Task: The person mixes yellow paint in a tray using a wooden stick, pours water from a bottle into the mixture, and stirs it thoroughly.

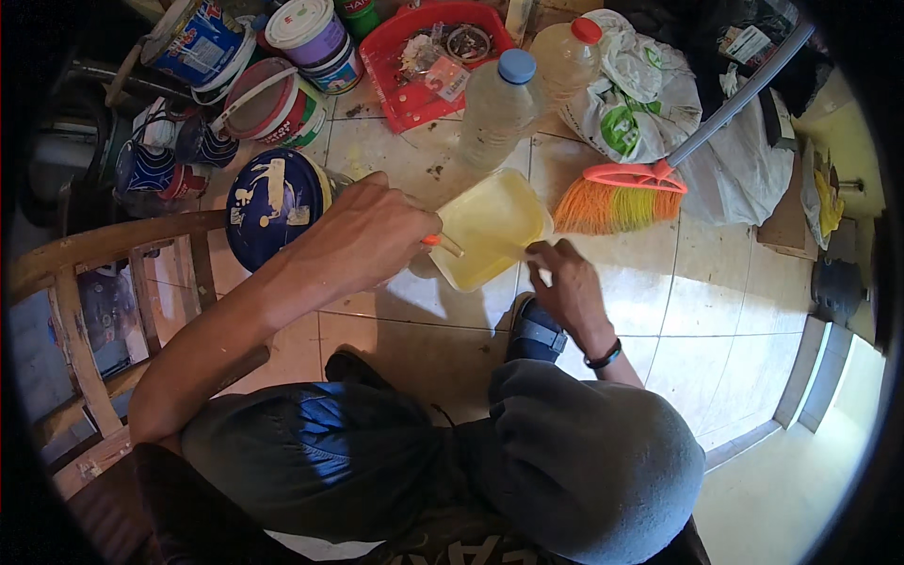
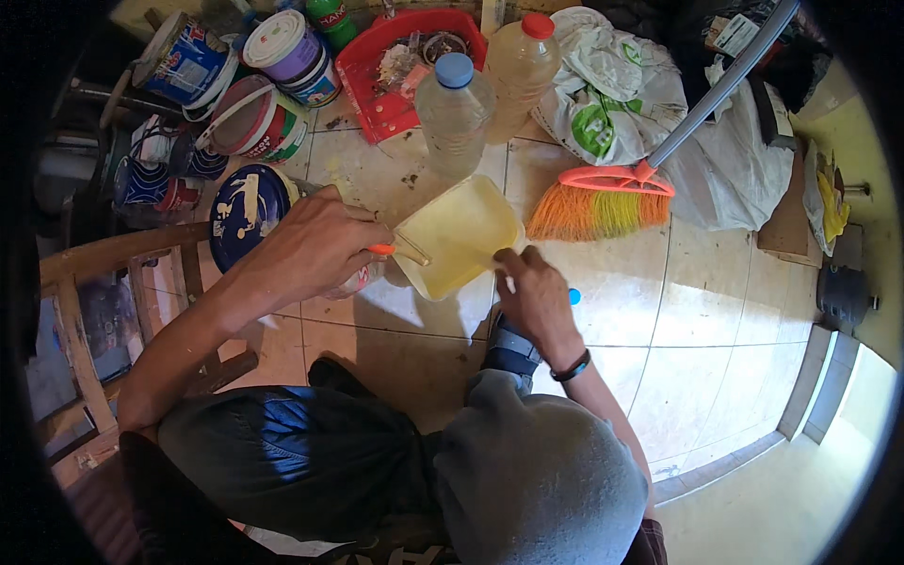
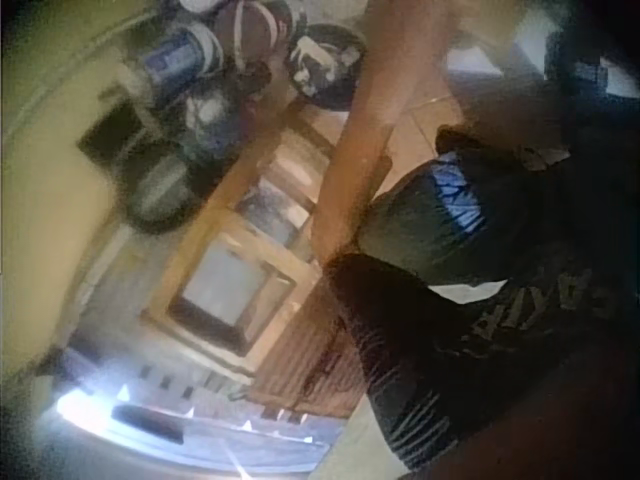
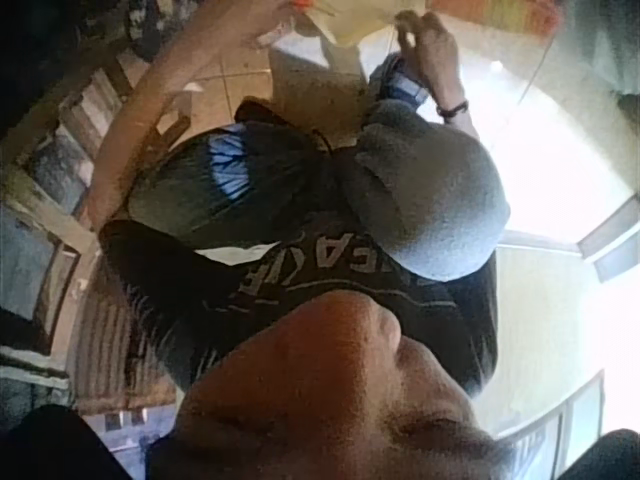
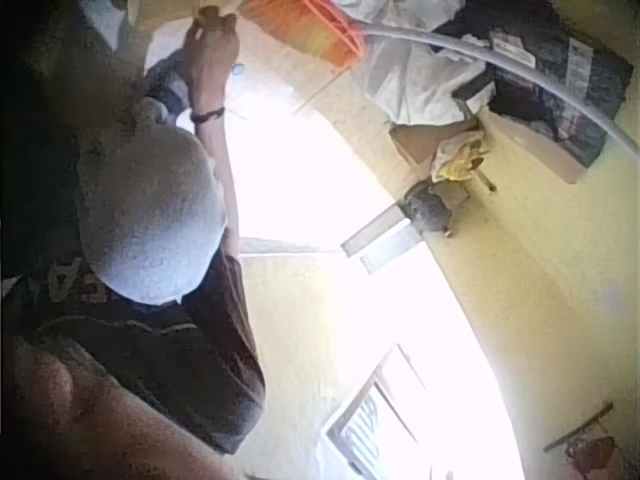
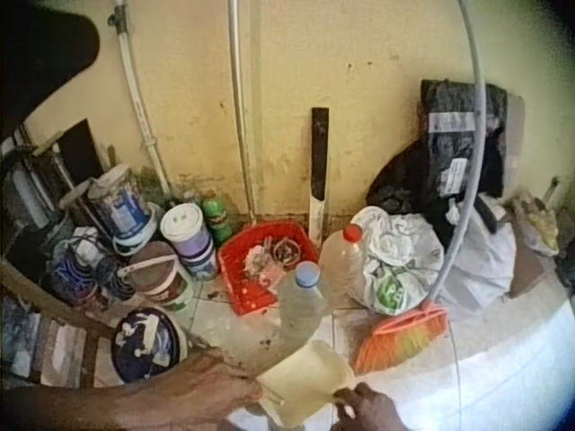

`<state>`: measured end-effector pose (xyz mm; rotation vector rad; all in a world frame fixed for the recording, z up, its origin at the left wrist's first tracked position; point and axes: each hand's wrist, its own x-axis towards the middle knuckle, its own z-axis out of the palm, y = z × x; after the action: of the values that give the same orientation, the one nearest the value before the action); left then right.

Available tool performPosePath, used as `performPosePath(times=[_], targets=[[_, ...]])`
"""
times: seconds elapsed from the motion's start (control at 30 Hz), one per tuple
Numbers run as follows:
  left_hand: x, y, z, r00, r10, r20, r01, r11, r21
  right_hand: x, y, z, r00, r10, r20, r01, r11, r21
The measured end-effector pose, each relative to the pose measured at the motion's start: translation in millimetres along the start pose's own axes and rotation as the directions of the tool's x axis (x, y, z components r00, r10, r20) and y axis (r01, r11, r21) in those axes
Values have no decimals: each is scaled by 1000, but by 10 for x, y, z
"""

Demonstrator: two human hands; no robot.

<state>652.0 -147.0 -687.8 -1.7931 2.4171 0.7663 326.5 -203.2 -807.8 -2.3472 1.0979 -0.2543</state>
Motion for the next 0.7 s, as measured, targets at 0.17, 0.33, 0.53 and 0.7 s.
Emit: performPosePath(times=[0.17,0.33,0.53,0.7], targets=[[22,-24,39,1000,5,-14,-5,1000,2,110,99,-43,990,86,-115,-90,996,-24],[13,-58,60,999,44,10,-44,998,36,1,21,-96,999,26,42,-24,999,-39],[31,-76,100,997,79,9,-80,995,66,18,-45,6,998,6,-66,-6,1000,-5],[18,-79,85,996,87,25,-88,995,51,61,32,-138,986,131,-106,-136,990,-39]])
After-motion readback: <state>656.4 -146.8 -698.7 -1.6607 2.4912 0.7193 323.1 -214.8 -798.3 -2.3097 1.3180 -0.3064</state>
